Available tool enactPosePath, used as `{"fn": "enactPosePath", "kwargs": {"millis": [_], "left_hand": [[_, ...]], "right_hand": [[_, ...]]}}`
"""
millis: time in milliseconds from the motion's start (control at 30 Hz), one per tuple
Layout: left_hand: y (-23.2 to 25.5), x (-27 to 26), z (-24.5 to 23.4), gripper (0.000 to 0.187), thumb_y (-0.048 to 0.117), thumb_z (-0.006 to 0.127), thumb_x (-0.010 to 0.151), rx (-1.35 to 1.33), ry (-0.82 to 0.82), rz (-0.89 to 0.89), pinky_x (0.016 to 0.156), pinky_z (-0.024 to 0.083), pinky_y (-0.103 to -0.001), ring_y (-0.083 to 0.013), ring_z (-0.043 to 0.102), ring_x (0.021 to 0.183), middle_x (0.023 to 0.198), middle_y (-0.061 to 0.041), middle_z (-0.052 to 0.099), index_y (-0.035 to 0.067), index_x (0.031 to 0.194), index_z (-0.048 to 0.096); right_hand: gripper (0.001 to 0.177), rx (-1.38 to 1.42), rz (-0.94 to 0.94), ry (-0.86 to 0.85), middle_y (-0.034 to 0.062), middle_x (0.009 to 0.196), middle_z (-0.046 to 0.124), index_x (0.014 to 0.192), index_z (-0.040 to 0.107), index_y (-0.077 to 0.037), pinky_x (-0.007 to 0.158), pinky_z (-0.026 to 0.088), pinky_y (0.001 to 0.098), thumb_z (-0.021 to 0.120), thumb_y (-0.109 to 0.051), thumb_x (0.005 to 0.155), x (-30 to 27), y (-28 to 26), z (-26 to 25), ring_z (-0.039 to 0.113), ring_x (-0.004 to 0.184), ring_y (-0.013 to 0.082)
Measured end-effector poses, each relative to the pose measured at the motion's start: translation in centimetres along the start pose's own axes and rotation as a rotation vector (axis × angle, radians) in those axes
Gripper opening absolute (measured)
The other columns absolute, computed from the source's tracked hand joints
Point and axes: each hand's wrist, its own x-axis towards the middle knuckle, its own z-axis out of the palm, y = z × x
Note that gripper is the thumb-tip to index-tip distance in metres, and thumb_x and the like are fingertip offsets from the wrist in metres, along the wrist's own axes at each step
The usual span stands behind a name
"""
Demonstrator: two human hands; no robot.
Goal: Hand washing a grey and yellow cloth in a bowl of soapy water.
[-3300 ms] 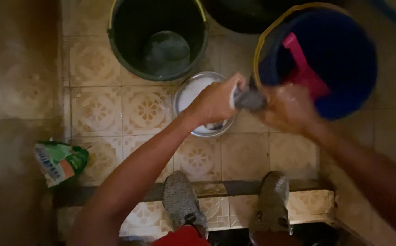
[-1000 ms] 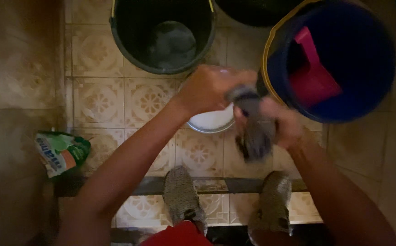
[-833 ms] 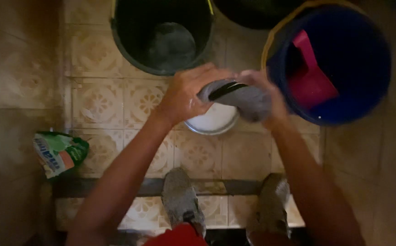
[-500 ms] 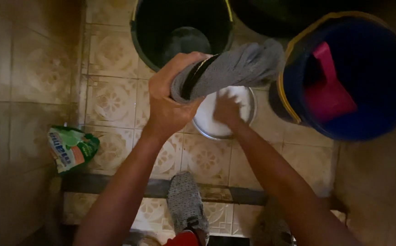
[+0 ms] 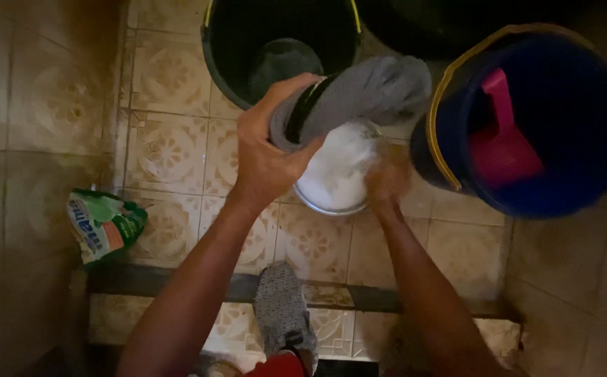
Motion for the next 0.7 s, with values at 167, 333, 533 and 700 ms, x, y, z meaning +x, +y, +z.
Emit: {"fn": "enactPosePath", "kwargs": {"millis": [167, 333, 533, 700], "left_hand": [[0.3, -0.1, 1.1, 0.059, -0.008, 0.083, 0.086, -0.049, 0.025, -0.018, 0.111, 0.055, -0.032, -0.0201, 0.07, 0.124, 0.133, -0.013, 0.071, 0.001, 0.14, 0.06], [0.4, -0.6, 0.3, 0.061, -0.007, 0.084, 0.086, -0.014, 0.015, 0.02, 0.113, 0.053, -0.034, -0.022, 0.067, 0.127, 0.133, -0.014, 0.069, 0.001, 0.14, 0.058], [1.0, -0.8, -0.2, 0.058, -0.007, 0.082, 0.09, -0.013, 0.025, 0.003, 0.108, 0.055, -0.031, -0.0188, 0.071, 0.12, 0.128, -0.013, 0.071, 0.002, 0.142, 0.059], [1.3, -1.1, -0.4, 0.055, -0.006, 0.083, 0.091, 0.001, 0.043, 0.026, 0.107, 0.056, -0.03, -0.0174, 0.071, 0.12, 0.128, -0.011, 0.071, 0.002, 0.139, 0.058]], "right_hand": [[0.047, 0.35, 0.44, 0.003, 0.0166, 0.132, 0.068, 0.135, 0.065, -0.006, 0.101, 0.05, 0.0411, 0.061, -0.011, 0.089, -2.3, 1.2, -2.1, 0.064, 0.12, 0.0312], [0.043, 0.681, 0.637, 0.05, 0.0164, 0.128, 0.071, 0.135, 0.065, -0.004, 0.098, 0.05, 0.0398, 0.058, -0.013, 0.093, -3.0, -0.5, -1.9, 0.066, 0.116, 0.0314], [0.042, 0.536, 0.554, 0.285, 0.0176, 0.13, 0.069, 0.139, 0.06, -0.004, 0.099, 0.05, 0.0424, 0.057, -0.008, 0.098, -4.7, -5.4, -5.4, 0.066, 0.115, 0.0318], [0.056, 0.271, 0.501, 0.239, 0.0228, 0.117, 0.072, 0.158, 0.045, -0.022, 0.086, 0.054, 0.0419, 0.051, -0.008, 0.104, -5.8, -11.5, -11.1, 0.069, 0.094, 0.033]]}}
